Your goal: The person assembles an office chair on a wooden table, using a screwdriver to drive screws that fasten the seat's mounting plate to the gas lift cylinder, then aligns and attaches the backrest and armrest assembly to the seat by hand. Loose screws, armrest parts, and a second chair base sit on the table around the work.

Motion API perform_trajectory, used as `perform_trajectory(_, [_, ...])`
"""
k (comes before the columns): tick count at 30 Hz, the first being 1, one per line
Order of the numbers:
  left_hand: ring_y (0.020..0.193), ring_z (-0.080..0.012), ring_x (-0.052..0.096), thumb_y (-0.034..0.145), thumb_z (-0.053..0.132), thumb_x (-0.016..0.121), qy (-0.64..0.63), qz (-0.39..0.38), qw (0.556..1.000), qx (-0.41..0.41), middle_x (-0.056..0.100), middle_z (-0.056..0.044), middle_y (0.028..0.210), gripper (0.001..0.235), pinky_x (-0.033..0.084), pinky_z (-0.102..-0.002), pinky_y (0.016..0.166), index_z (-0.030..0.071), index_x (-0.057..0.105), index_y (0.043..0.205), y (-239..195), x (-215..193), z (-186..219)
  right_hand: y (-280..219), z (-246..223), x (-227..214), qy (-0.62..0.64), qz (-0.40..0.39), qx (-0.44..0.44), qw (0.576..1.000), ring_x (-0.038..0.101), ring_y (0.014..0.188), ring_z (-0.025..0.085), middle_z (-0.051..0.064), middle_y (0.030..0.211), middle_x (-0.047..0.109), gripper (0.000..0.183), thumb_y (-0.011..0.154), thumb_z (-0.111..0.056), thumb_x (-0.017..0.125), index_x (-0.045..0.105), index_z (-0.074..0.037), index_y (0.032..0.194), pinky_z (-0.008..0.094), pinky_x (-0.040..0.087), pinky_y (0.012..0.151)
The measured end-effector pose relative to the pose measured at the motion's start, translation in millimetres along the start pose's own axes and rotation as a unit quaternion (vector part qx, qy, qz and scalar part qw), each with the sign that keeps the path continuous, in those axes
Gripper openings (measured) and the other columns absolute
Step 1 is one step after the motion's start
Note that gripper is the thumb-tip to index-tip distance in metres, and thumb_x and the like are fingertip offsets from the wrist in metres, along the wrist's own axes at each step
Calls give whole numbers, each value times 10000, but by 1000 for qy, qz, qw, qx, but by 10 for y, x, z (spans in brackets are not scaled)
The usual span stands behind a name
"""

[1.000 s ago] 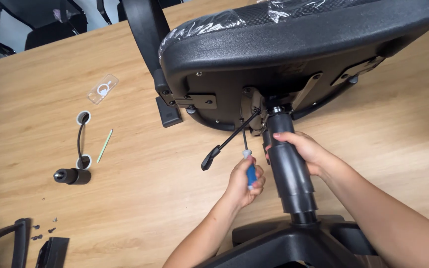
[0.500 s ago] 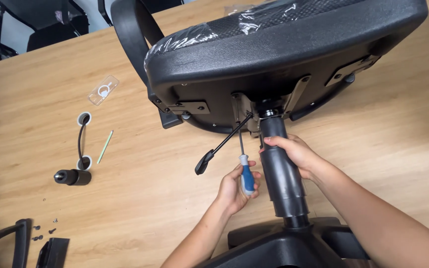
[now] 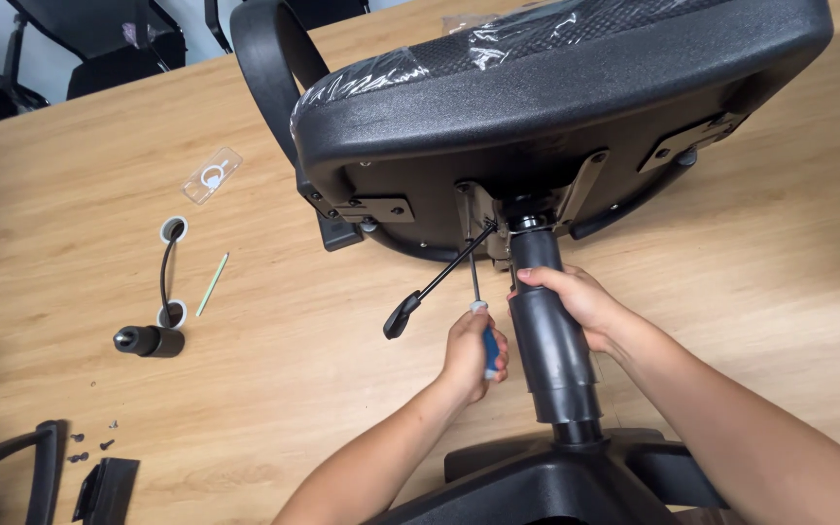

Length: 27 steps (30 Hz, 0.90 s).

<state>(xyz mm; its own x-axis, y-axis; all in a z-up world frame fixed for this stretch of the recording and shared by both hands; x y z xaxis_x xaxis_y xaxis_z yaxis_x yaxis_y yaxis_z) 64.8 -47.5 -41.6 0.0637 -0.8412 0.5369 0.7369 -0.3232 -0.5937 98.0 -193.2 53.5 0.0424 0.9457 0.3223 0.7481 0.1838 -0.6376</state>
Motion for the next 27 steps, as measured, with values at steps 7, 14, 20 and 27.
perform_trajectory(7, [521,-171,589,1067,361,588,481,229,801,274,679,-121,688,292,467,-365,479,68,588,1067,28,-232,238,-29,-27,-28,-21,6,-5,1000,728,699,225,163,853,735,374,860,-297,699,652,26,1044,371,625,620])
perform_trajectory(14, [556,-194,564,1071,416,412,-203,-53,976,-66,610,-104,810,375,456,-338,440,72,549,1132,36,104,-70,-49,-78,5,-7,3,13,1000,758,668,257,164,845,737,380,847,-304,690,673,46,993,368,625,599])
perform_trajectory(20, [452,-162,478,1095,442,408,-144,-61,987,-48,569,-62,699,332,392,-313,379,125,467,1016,90,162,-86,32,-3,-80,-13,-11,11,1000,714,645,227,160,851,730,399,866,-327,690,704,45,1010,361,609,580])
perform_trajectory(27, [553,-260,660,1027,394,522,413,179,886,113,665,-113,727,353,530,-437,509,40,523,1020,84,-229,181,-37,-41,-58,-20,-4,17,1000,723,692,238,182,859,748,408,857,-325,679,691,52,1013,371,619,607])
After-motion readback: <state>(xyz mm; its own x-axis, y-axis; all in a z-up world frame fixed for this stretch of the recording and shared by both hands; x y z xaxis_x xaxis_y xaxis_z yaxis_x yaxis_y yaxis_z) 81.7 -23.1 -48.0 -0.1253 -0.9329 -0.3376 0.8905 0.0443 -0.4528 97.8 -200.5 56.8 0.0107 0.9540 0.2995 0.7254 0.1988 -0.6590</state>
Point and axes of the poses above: each hand's wrist, its own y-axis towards the middle knuckle, its own x-axis out of the palm, z = x × y, the point moved 8 cm from there along y, towards the middle knuckle
